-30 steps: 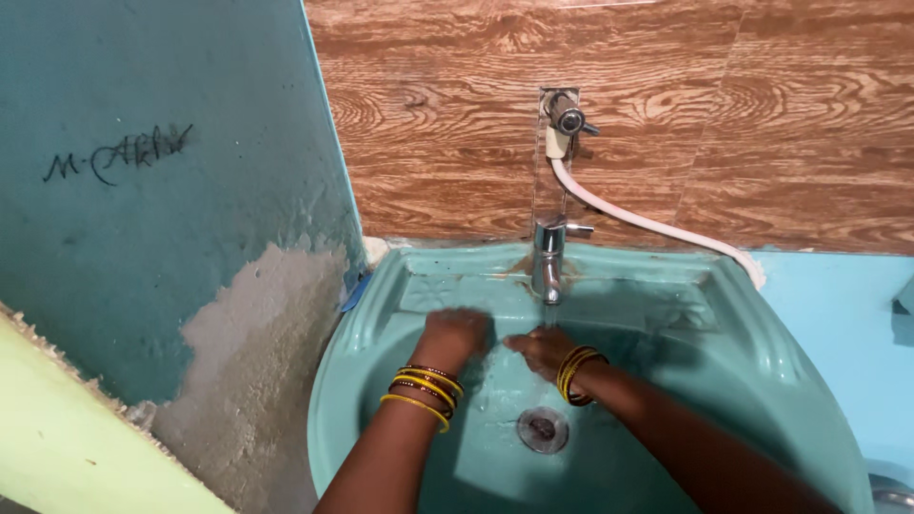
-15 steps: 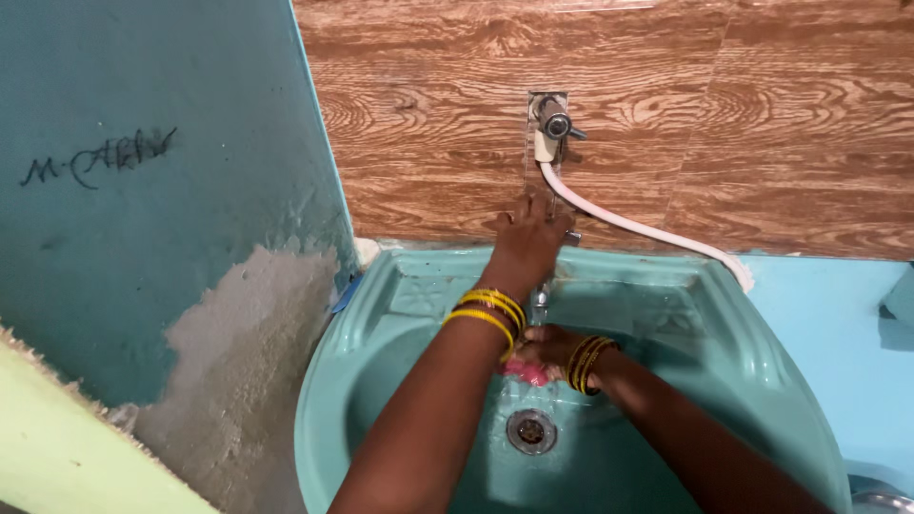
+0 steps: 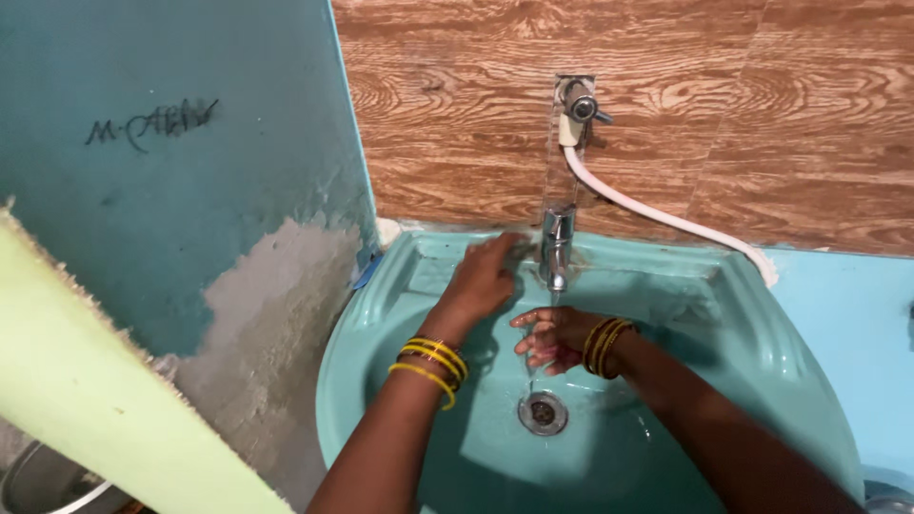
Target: The person wipes the surfaces and fixtures of a sink using a cloth, reaching around the faucet and scrubbing the basin and rim.
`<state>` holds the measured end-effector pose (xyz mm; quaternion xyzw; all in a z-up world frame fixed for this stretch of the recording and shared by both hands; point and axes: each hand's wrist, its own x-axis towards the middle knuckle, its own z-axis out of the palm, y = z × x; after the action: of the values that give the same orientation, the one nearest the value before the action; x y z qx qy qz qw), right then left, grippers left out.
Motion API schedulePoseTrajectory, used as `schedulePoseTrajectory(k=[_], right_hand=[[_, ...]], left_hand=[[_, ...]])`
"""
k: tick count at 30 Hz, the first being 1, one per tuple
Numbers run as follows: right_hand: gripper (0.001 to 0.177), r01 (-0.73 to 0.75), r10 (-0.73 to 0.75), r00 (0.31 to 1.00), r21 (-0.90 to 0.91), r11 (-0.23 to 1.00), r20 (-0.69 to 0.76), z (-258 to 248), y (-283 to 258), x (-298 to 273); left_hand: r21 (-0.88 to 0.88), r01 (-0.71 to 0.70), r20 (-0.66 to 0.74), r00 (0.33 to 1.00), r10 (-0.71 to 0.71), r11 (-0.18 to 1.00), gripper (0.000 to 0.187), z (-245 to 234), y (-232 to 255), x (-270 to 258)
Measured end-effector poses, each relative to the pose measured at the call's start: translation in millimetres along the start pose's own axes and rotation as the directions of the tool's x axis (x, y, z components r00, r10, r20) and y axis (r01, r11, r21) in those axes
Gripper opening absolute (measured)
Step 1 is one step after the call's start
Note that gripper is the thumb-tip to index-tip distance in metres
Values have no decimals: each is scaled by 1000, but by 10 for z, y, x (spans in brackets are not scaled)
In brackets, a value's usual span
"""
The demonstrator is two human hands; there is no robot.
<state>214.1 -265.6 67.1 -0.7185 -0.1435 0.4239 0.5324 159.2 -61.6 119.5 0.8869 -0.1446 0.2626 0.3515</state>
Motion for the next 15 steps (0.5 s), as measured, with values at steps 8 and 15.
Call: schedulePoseTrajectory(k=[8, 15], right_hand=[[73, 77, -358, 830, -547, 833, -428, 227, -117, 55], [71, 236, -325, 786, -231, 944, -526, 347, -229, -178]], left_hand=[[93, 303, 593, 749, -297, 948, 29, 340, -615, -393], [172, 346, 764, 544, -346, 922, 33, 399, -495, -537]])
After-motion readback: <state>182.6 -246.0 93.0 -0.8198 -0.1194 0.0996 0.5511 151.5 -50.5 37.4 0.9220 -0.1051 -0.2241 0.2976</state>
